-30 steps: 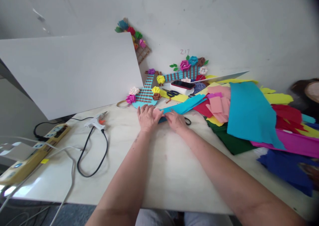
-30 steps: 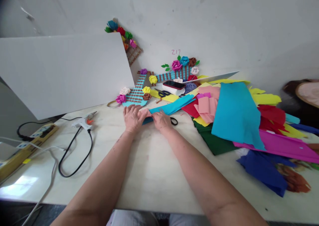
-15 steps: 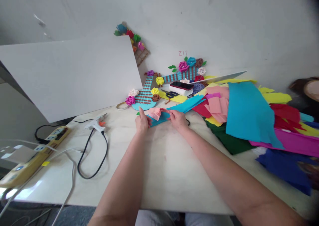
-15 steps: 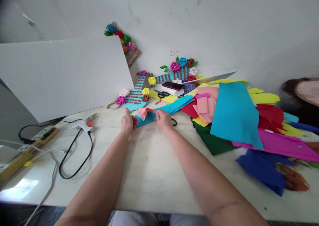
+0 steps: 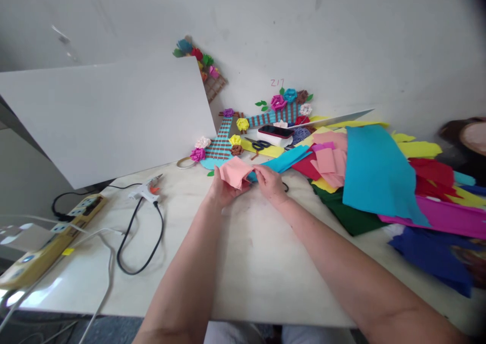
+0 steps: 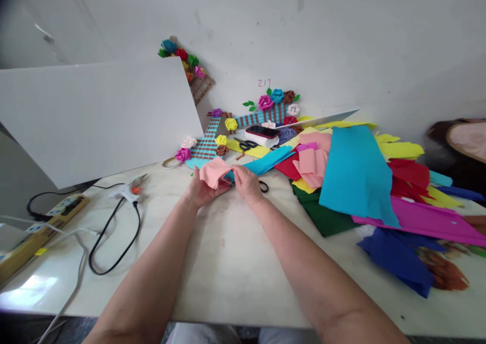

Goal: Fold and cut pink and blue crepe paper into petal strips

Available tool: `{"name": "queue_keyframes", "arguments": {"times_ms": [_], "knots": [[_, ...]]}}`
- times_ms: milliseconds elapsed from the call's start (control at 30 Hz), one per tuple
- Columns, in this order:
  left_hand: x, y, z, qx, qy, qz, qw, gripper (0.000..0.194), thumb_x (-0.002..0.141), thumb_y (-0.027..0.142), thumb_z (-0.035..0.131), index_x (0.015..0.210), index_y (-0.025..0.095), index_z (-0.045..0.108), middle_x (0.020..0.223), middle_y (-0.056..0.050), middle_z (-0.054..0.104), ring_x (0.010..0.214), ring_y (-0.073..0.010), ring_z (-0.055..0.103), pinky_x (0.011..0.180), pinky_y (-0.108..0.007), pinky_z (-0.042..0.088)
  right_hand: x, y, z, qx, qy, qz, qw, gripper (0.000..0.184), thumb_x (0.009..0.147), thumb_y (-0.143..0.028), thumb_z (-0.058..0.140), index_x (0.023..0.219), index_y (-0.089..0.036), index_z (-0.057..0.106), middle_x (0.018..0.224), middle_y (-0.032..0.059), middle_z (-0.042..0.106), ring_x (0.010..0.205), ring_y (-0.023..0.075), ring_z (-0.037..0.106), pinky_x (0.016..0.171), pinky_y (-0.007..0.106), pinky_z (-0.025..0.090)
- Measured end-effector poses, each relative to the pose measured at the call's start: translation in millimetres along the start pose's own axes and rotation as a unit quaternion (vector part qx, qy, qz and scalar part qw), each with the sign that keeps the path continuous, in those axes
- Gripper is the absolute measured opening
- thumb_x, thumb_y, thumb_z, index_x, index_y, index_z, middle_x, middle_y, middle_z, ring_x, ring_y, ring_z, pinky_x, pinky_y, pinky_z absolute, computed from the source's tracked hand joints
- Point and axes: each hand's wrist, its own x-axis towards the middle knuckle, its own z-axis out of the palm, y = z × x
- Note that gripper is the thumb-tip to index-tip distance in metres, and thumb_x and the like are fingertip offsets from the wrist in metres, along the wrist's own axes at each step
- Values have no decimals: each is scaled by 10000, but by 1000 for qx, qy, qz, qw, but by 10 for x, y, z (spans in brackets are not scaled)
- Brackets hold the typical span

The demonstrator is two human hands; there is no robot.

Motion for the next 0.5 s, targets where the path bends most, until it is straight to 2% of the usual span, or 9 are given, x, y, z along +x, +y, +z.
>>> {"name": "queue_keyframes", "arguments": {"times_ms": [133, 233, 300, 367, 433, 500], "knots": [[-11, -20, 3, -23, -15, 33, 999, 788, 746, 750, 169, 1122, 161, 534, 1046, -152, 630, 949, -265, 609, 782, -433, 516, -2, -38, -14, -10, -3, -27, 1000, 359, 904, -211, 267, 1094, -179, 570, 1117, 101, 623, 1063, 173, 550, 936, 326, 424], [-44, 16, -12, -62, -11, 36, 997, 680, 790, 679, 288, 1132, 144, 532, 1032, -148, 637, 933, -267, 618, 740, -414, 537, 1, -36, -18, -19, 8, -48, 999, 368, 913, -217, 257, 1098, -168, 571, 1125, 108, 618, 1081, 166, 543, 949, 319, 423], [-60, 49, -24, -92, 8, 20, 996, 521, 840, 533, 390, 1132, 126, 530, 975, -135, 655, 897, -243, 635, 730, -375, 547, -1, -9, -18, -29, 10, -61, 998, 372, 914, -212, 258, 1110, -157, 570, 1141, 117, 609, 1098, 167, 536, 955, 320, 425], [-63, 77, -34, -118, 38, 1, 992, 346, 843, 303, 481, 1127, 111, 528, 896, -104, 673, 829, -204, 653, 724, -327, 553, -5, 32, -15, -45, 7, -69, 997, 371, 916, -206, 267, 1125, -153, 568, 1162, 121, 598, 1109, 170, 533, 949, 323, 436], [-53, 100, -39, -125, 78, -12, 989, 309, 788, 102, 512, 1096, 97, 539, 800, -71, 680, 730, -175, 663, 696, -290, 559, -8, 72, -10, -63, 9, -79, 995, 364, 919, -205, 278, 1127, -154, 572, 1173, 120, 593, 1107, 172, 538, 934, 320, 454], [-43, 116, -39, -119, 111, -12, 987, 316, 740, 4, 512, 1041, 88, 561, 731, -53, 676, 657, -163, 661, 665, -274, 562, -11, 99, -4, -81, 15, -100, 992, 360, 921, -201, 285, 1118, -149, 582, 1173, 122, 594, 1096, 174, 550, 917, 309, 472]]}}
